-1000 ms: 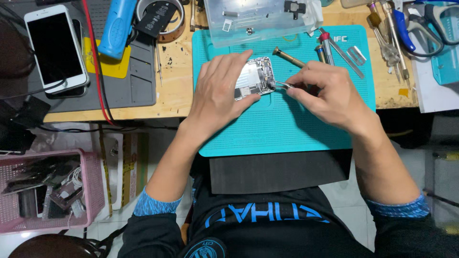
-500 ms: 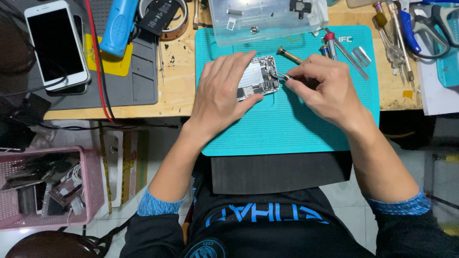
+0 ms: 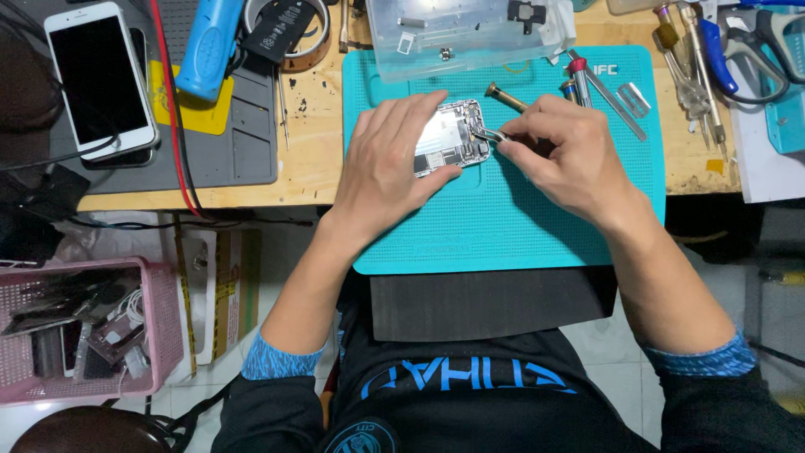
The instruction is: The person disassembles and reassembles a smartphone on a teal repair mat, using a screwdriver to remove and reinstall screws and tweezers and fingers to lift, reposition, and seat internal components and the metal frame. They flip the phone chassis over and continue working on the other side.
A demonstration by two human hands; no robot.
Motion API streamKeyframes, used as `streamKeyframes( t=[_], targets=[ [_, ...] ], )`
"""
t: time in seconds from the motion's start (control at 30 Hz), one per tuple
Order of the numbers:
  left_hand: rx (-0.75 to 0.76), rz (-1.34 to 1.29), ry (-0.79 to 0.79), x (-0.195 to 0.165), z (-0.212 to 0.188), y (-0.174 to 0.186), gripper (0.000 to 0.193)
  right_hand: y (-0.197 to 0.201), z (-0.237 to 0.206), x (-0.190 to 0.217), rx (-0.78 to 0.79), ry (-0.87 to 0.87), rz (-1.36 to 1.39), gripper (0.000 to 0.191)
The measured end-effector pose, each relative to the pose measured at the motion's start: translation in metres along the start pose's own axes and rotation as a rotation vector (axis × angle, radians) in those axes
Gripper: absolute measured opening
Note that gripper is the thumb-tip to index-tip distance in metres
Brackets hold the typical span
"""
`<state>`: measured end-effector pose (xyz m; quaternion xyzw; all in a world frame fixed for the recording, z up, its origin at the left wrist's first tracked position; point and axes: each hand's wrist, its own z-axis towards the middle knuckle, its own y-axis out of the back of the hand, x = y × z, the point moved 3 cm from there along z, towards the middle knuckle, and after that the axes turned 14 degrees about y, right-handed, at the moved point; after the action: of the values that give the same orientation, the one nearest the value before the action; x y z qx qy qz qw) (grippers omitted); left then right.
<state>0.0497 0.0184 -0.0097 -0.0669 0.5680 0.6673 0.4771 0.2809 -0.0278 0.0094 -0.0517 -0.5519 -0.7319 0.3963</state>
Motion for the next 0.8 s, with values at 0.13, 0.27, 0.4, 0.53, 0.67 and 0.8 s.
streamKeyframes(
  t=[0.13,0.27,0.4,0.53,0.67,0.8],
  targets=[
    [-0.004,-0.006,-0.007,0.001,0.001,0.000,0.083,0.000,0.001,0.001,-0.005,0.011,-0.021,0.015],
    [-0.001,-0.010,0.009,0.001,0.000,0.000,0.082,-0.002,0.001,0.007,-0.037,0.091,-0.060,0.014],
    [-0.001,-0.022,0.005,0.001,0.001,0.000,0.080,-0.004,0.001,0.012,-0.050,0.206,-0.117,0.016],
    [-0.002,-0.032,0.008,0.002,0.000,0.001,0.079,-0.002,0.001,0.008,-0.045,0.108,-0.083,0.014],
    [0.000,-0.024,0.005,0.002,0.002,-0.001,0.080,0.001,0.001,0.003,-0.047,0.038,-0.020,0.012],
    [0.004,-0.024,0.013,0.002,0.001,-0.001,0.079,0.000,0.002,0.001,-0.039,0.029,-0.010,0.012]
  ],
)
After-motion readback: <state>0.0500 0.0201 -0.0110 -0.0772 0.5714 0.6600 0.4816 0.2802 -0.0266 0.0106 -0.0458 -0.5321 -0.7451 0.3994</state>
